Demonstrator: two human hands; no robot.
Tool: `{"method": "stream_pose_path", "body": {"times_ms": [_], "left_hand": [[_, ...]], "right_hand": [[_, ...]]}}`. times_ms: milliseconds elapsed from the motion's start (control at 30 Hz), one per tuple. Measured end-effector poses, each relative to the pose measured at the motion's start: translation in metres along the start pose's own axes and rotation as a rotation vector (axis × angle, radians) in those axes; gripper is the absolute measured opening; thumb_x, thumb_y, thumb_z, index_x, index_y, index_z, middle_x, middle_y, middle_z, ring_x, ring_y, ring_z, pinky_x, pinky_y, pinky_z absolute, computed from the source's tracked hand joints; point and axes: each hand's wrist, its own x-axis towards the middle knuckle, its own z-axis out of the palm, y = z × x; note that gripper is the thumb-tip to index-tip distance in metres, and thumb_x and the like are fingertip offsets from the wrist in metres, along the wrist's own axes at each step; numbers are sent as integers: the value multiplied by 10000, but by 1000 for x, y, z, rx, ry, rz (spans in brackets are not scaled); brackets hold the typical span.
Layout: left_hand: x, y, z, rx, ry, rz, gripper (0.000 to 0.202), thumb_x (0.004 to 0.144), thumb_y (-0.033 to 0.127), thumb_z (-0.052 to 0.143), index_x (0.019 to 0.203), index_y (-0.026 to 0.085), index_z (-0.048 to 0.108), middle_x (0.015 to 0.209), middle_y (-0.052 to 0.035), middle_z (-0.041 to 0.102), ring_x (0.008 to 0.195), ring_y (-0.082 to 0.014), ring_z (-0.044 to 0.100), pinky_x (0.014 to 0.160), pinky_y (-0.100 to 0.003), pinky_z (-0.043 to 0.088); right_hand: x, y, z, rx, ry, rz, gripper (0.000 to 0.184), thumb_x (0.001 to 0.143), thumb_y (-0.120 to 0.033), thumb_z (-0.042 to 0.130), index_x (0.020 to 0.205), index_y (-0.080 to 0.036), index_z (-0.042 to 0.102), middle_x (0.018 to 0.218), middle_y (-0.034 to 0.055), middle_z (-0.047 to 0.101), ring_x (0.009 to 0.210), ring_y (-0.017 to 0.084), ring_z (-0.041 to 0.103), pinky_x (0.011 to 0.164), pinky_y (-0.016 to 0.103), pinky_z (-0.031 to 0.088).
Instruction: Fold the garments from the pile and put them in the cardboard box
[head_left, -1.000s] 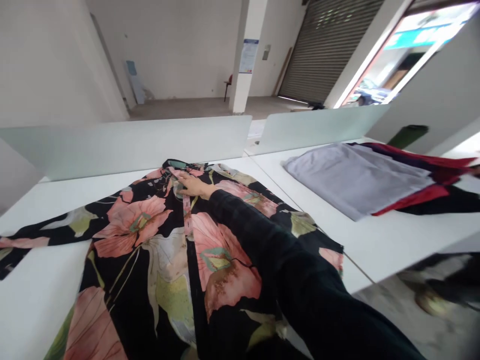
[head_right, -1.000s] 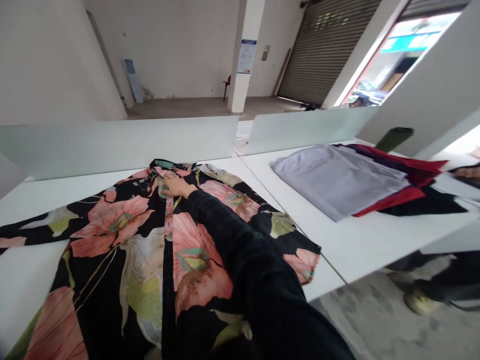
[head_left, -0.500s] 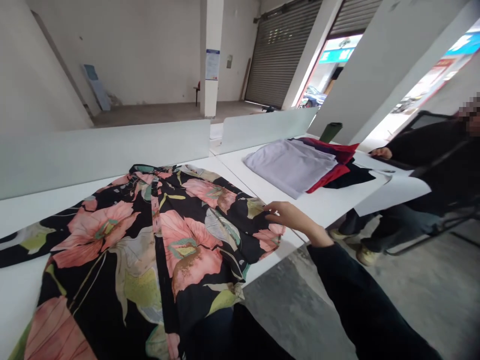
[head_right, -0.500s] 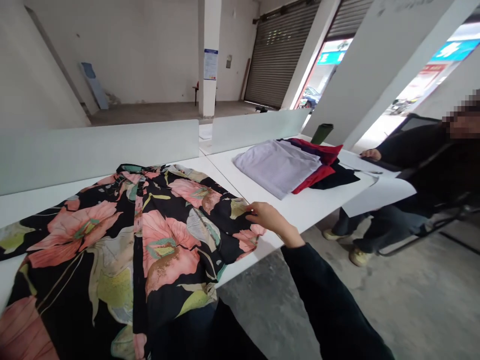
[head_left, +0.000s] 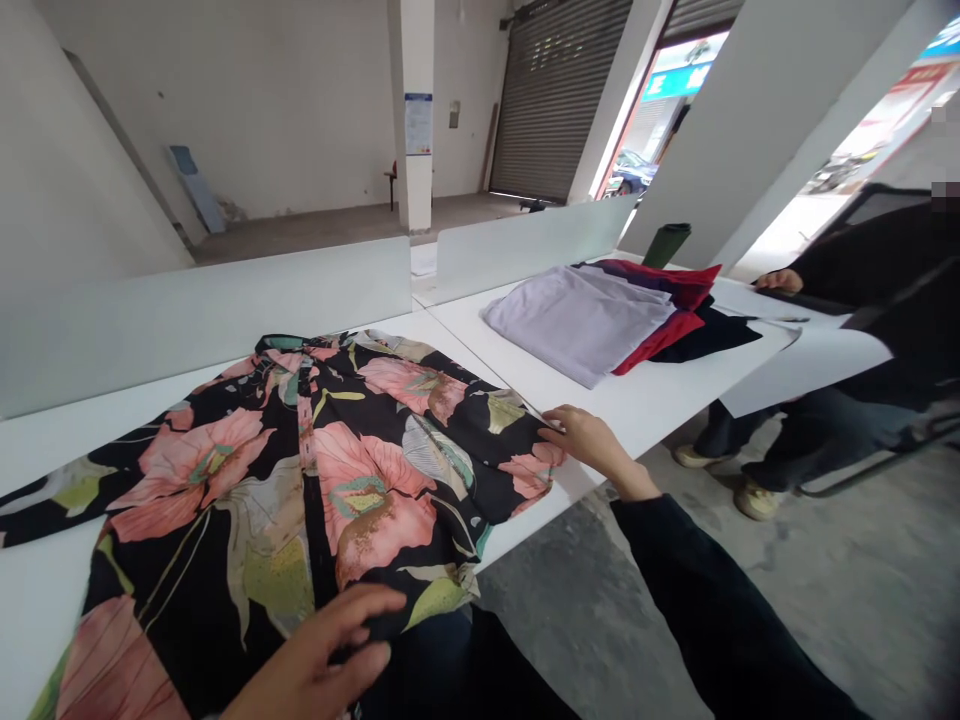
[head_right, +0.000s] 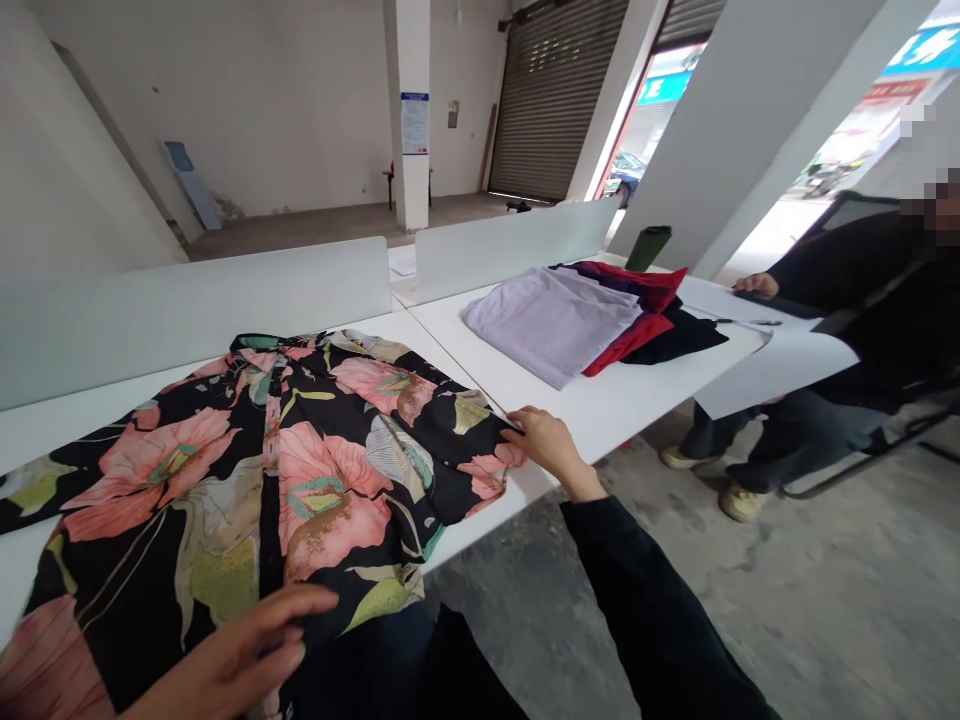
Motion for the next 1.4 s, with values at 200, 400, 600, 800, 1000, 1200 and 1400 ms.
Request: {"method": "stream_pose_path", "body": {"times_ms": [200, 400, 600, 800, 1000, 1200, 1400], "left_hand": [[82, 37, 1, 574, 70, 403, 400, 780, 430, 628, 1115, 229, 712, 1291, -103, 616, 1256, -295, 510, 1123, -432, 339], [133, 49, -9, 433, 49, 367, 391, 808, 418, 646, 1132, 199, 670, 1237, -110, 638, 1127, -266, 594, 968, -383, 481], [163, 92, -21, -240, 154, 112, 267, 960, 344, 479, 1075, 138, 603, 1053, -123, 668, 897, -188, 677, 800, -306, 543], [198, 108, -47, -437, 236, 96, 307, 985, 392, 395, 979, 137, 566, 765, -43, 616, 577, -127, 606, 552, -248, 521], [212, 96, -62, -403, 294, 115, 242, 864, 76, 574, 1087, 163, 535, 742, 4, 620, 585, -114, 617, 564, -222, 505], [215, 78, -73, -273, 270, 204, 532, 759, 117, 704, 1256, 221, 543, 826, -9, 672, 653, -116, 631, 593, -221, 497], [216, 66, -80, -182, 211, 241, 350, 629, 244, 825, 956, 172, 723, 912, -72, 707, 818, -163, 647, 670, -230, 495]], "right_hand": [[6, -9, -6, 7, -104, 82, 176, 779, -140, 535, 829, -186, 697, 816, 52, 718, 751, 183, 638, 639, 253, 389], [1, -41, -47, 443, 105, -27, 183, 833, -293, 514, 797, -169, 644, 722, 41, 675, 655, 168, 592, 605, 256, 414], [-41, -137, -84, 797, 33, -412, 190, 900, -290, 528, 908, -170, 675, 853, 41, 719, 757, 147, 659, 687, 233, 498], [-75, -186, -77, 792, -429, -1024, 222, 958, -307, 536, 1039, -156, 676, 887, 50, 723, 784, 124, 663, 718, 196, 490], [-28, -93, -32, 527, 30, -410, 212, 944, -303, 518, 1011, -171, 669, 1033, 99, 702, 921, 192, 672, 814, 293, 524], [40, -32, 9, 111, 23, 13, 434, 824, -281, 646, 1243, -174, 608, 1149, 127, 671, 945, 260, 662, 754, 325, 509], [114, -20, -32, -38, -26, 144, 237, 863, -149, 522, 1011, -159, 707, 982, 110, 709, 902, 204, 630, 738, 281, 433]]}}
